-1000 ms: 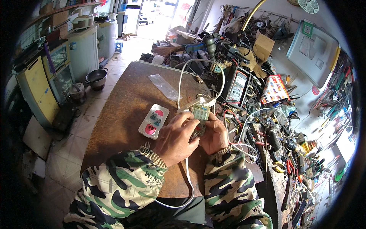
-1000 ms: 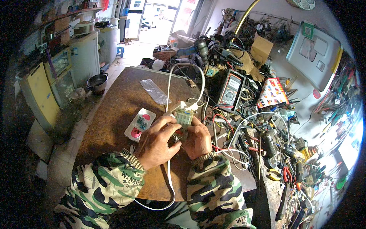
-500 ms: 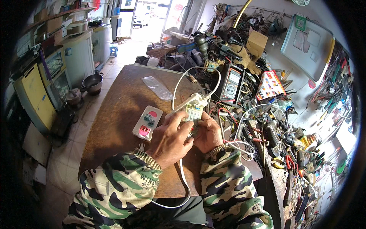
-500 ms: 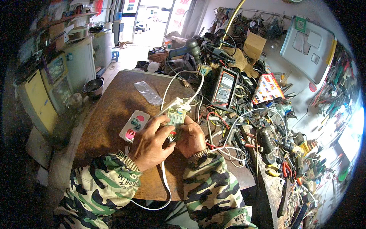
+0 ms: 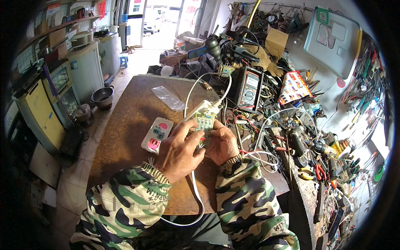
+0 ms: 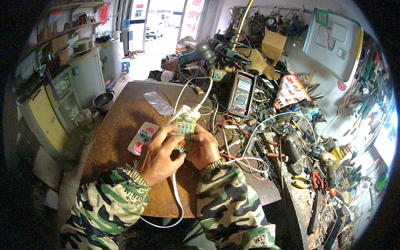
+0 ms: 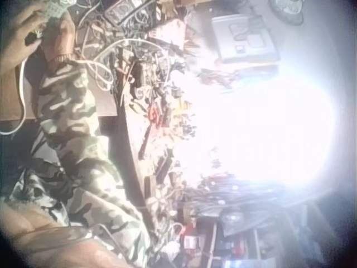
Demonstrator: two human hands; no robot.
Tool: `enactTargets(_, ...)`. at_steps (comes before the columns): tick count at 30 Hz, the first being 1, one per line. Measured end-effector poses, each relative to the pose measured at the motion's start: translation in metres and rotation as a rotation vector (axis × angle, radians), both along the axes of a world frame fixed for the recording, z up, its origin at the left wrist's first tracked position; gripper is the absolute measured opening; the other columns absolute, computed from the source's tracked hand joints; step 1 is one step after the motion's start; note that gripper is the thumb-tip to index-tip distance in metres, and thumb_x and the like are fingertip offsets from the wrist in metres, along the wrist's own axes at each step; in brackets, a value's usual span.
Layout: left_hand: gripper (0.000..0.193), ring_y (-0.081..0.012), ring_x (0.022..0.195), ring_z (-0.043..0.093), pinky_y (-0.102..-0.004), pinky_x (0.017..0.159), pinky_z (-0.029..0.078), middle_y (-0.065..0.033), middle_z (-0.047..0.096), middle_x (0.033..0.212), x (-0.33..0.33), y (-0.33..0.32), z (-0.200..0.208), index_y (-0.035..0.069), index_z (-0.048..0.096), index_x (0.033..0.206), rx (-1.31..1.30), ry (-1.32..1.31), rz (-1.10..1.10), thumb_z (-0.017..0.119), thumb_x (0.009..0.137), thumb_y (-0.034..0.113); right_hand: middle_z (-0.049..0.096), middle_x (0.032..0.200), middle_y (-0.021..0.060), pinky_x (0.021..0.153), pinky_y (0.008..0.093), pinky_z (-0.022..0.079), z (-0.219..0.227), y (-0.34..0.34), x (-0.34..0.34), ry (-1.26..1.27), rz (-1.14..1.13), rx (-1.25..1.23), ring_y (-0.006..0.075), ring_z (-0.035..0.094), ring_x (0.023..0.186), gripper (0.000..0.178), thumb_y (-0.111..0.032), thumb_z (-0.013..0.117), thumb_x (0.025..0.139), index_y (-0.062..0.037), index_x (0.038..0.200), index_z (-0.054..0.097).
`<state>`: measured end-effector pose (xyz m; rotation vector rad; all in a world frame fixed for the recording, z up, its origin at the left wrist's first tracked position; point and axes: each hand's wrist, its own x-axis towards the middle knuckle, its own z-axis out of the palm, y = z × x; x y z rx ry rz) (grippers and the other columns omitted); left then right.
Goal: The person holds a small green circuit board and a white plastic housing, repeatedly aligning and inserting the board into the housing. The person rotates the assembly to check fit and orientation, then removes and reinserts the board multiple times. A USB cable remains connected to the board throughout.
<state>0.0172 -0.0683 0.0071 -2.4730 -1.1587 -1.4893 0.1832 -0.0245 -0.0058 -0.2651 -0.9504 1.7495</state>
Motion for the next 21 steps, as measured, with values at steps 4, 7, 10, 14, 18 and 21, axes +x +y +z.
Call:
enactTargets(4,0.044,-0.0319,0.103,0.062,-0.0391,0.087,0.053,-0.0162,0.054,0.122,0.0,-0.002,0.001,0.002,0.063,0.108,-0.061,-0.008,-0.007,0.08,0.067,0.007,0.06,0.124,0.0166,0.099,0.0397,0.05,0.003,-0.002,-0.003,0.001,-0.013,-0.018,0.0274,0.062,0.112,0.05,0.0,0.041,0.083,0.0032,0.132,0.048)
enactTargets(7,0.043,-0.0312,0.101,0.063,-0.0386,0.084,0.054,-0.0153,0.054,0.121,-0.001,-0.001,0.0,0.002,0.063,0.107,-0.026,-0.004,-0.002,0.079,0.068,0.008,0.062,0.122,0.0164,0.098,0.0378,0.051,0.006,-0.004,-0.007,-0.005,-0.017,-0.022,0.0265,0.063,0.11,0.052,-0.001,0.043,0.08,0.0045,0.131,0.049)
enactTargets(10,0.041,-0.0311,0.1,0.063,-0.0391,0.08,0.055,-0.0133,0.054,0.119,-0.002,-0.001,0.001,0.003,0.063,0.107,0.011,-0.004,-0.002,0.079,0.07,0.01,0.061,0.123,0.017,0.101,0.0398,0.049,0.012,-0.008,-0.009,-0.008,-0.005,-0.017,0.0278,0.061,0.112,0.055,-0.001,0.042,0.078,0.0048,0.132,0.048)
enactTargets(14,0.043,-0.034,0.105,0.06,-0.0407,0.085,0.052,-0.0165,0.055,0.118,0.0,0.0,0.002,0.0,0.061,0.105,0.017,-0.045,-0.02,0.08,0.067,0.006,0.059,0.125,0.0171,0.104,0.0427,0.047,0.006,-0.003,-0.003,0.04,0.048,0.002,0.0294,0.06,0.115,0.059,0.0,0.041,0.075,0.0051,0.133,0.046)
enactTargets(18,0.043,-0.0356,0.107,0.058,-0.0419,0.089,0.051,-0.018,0.055,0.116,-0.002,-0.001,0.001,0.0,0.06,0.103,0.018,-0.042,0.011,0.08,0.065,0.004,0.059,0.126,0.0171,0.104,0.0432,0.047,0.01,-0.005,-0.004,-0.003,0.075,-0.005,0.0295,0.06,0.115,0.06,-0.001,0.041,0.075,0.005,0.135,0.045)
enactTargets(21,0.04,-0.0332,0.102,0.062,-0.0399,0.081,0.055,-0.0154,0.054,0.119,-0.001,0.001,0.003,0.002,0.061,0.104,0.081,0.004,0.016,0.08,0.069,0.007,0.059,0.125,0.0168,0.101,0.0424,0.049,0.005,-0.003,0.002,-0.012,0.094,-0.026,0.0286,0.061,0.113,0.06,-0.001,0.042,0.076,0.005,0.135,0.045)
